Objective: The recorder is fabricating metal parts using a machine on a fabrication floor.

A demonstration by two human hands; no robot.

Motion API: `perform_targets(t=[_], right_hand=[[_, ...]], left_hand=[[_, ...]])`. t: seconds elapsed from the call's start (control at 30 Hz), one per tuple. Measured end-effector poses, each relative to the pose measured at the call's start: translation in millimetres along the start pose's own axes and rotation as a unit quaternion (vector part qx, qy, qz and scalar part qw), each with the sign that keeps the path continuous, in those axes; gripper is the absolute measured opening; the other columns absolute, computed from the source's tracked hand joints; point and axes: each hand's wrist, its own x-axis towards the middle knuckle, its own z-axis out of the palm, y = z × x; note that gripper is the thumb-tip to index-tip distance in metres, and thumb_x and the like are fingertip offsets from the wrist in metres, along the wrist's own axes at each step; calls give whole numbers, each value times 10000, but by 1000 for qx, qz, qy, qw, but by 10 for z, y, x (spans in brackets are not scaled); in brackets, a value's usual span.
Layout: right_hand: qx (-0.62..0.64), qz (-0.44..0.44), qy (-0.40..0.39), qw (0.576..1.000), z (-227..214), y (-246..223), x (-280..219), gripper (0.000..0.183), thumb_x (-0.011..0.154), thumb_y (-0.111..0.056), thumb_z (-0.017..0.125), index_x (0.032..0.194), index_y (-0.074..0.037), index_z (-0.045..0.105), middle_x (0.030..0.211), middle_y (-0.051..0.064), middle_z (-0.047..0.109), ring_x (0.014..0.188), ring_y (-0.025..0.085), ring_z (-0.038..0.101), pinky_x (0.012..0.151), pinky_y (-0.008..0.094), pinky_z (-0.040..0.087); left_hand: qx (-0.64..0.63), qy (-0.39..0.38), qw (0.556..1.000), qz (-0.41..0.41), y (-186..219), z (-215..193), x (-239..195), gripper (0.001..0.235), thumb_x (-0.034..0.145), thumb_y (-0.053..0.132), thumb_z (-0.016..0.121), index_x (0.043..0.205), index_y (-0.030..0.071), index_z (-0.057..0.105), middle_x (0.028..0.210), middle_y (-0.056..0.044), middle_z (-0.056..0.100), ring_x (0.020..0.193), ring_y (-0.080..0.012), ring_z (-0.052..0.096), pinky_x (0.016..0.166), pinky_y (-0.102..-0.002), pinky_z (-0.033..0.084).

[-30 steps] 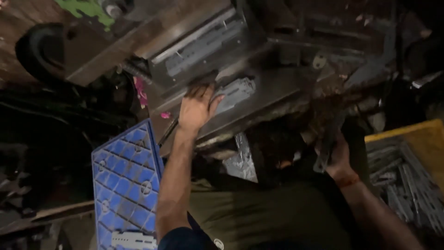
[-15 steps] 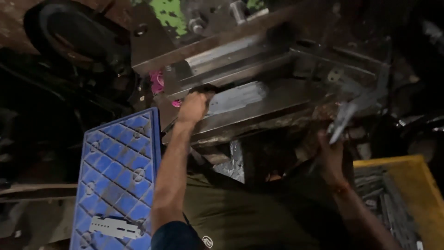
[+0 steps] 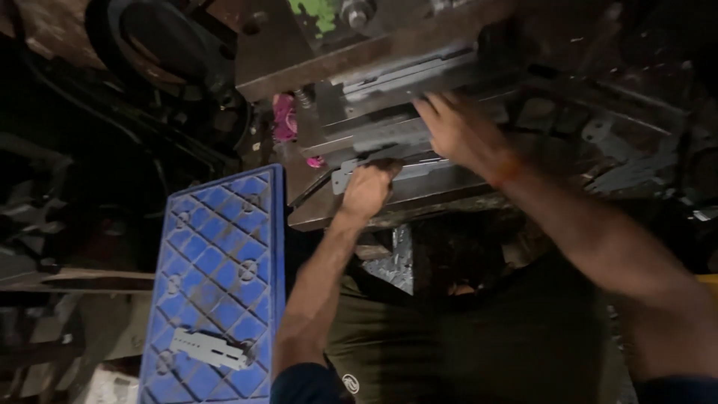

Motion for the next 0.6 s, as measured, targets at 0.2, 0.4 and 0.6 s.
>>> perform_targets(t=[0.2,0.4,0.6], right_hand=[[-186,-73,201,959,414,67,575,518,794,-170,569,1269,36,601,1177,207,650,1113,343,603,1004,473,476],[68,6,102,992,-117,-151,-615,275,873,-104,681,1114,25,655,1077,183,628,1047,358,610,906,470,508],[465,369,276,756,568,101,-2591,294,1154,-305,651,1193,-14,637,1083,85,655,949,214,628,849,388,493]], left_hand=[[-85,111,988,68,15,-151,4,471,703,-32,633,1160,37,726,1127,-199,744,959,-379,720,824,-479,572],[-88,141,984,70,-97,-127,-63,361,761,13,651,1117,47,705,997,-187,713,919,-392,700,770,-490,564],[127,279,949,75,-302,-554,712,336,840,107,633,1159,27,700,940,-142,671,834,-318,663,669,-455,544]])
